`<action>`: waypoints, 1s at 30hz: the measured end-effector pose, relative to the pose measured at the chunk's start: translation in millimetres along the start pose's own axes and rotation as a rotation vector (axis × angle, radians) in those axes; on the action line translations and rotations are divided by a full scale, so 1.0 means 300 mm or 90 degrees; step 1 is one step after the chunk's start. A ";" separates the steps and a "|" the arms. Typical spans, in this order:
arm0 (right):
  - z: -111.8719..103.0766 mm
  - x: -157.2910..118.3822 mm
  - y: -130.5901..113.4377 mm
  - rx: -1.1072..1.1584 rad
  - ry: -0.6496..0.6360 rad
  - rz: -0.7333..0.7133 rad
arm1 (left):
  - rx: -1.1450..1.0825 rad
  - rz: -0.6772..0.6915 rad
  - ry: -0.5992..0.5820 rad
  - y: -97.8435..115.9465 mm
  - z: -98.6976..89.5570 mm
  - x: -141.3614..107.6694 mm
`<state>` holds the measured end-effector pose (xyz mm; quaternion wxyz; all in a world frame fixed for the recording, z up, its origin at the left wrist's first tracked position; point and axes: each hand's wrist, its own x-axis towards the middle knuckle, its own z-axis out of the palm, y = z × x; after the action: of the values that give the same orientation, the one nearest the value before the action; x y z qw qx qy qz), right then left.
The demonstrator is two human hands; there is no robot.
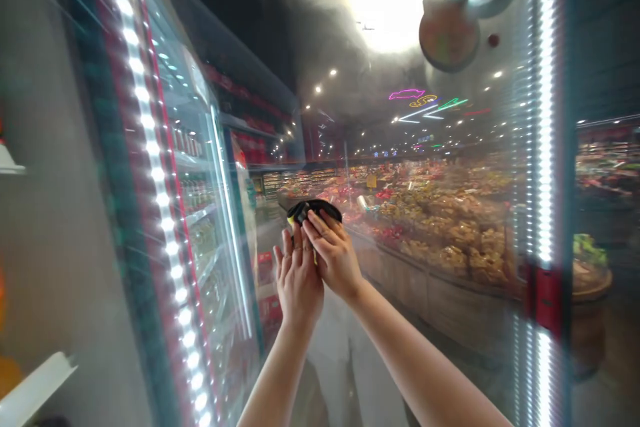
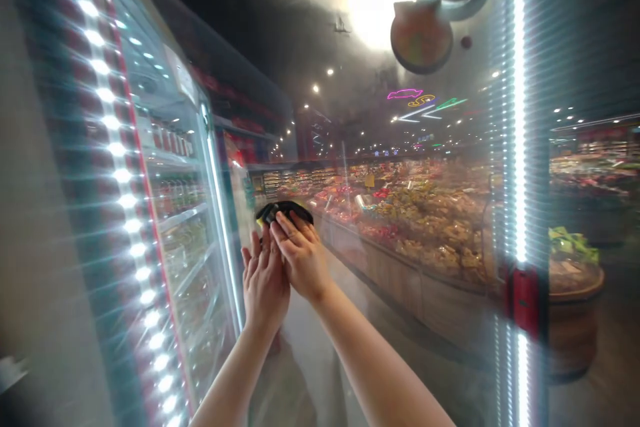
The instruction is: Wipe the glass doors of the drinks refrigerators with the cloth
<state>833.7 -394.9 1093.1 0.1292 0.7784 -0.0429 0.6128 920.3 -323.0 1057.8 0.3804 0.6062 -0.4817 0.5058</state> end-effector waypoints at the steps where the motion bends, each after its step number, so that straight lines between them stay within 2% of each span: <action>1: -0.008 -0.039 -0.009 -0.011 -0.013 -0.012 | 0.002 -0.004 0.011 0.009 0.008 -0.043; 4: -0.068 -0.199 0.030 -0.055 -0.013 -0.005 | 0.001 0.030 0.024 0.093 0.063 -0.163; 5: -0.097 -0.245 0.064 -0.067 -0.001 0.005 | -0.006 0.056 0.018 0.135 0.086 -0.181; 7: -0.157 -0.292 0.143 -0.076 0.037 0.023 | -0.025 0.104 0.000 0.219 0.122 -0.167; 10: -0.217 -0.248 0.230 -0.043 0.106 0.052 | -0.052 0.146 -0.011 0.301 0.136 -0.054; 13: -0.221 -0.162 0.238 -0.018 0.152 0.090 | -0.059 0.146 -0.005 0.303 0.116 0.042; 15: -0.213 -0.149 0.221 -0.019 0.120 0.076 | -0.052 0.132 0.002 0.285 0.108 0.038; 18: -0.238 -0.224 0.223 -0.036 0.015 0.018 | -0.048 0.113 0.010 0.299 0.129 -0.052; 20: -0.289 -0.304 0.265 -0.075 -0.014 0.014 | -0.064 0.122 0.007 0.356 0.162 -0.109; 22: -0.353 -0.362 0.332 -0.125 0.010 0.052 | -0.094 0.156 0.003 0.437 0.198 -0.119; 24: -0.409 -0.372 0.401 -0.143 0.060 0.104 | -0.123 0.195 0.003 0.516 0.225 -0.072; 26: -0.436 -0.334 0.446 -0.125 0.114 0.146 | -0.146 0.219 0.004 0.566 0.237 0.005; 28: -0.430 -0.275 0.455 -0.101 0.161 0.168 | -0.160 0.215 0.001 0.577 0.236 0.072; 30: -0.403 -0.234 0.437 -0.095 0.165 0.165 | -0.166 0.198 0.004 0.558 0.233 0.093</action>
<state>673.0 -497.0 1071.0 0.1108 0.6692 -0.1709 0.7146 776.0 -436.2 1066.8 0.3746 0.4682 -0.6298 0.4938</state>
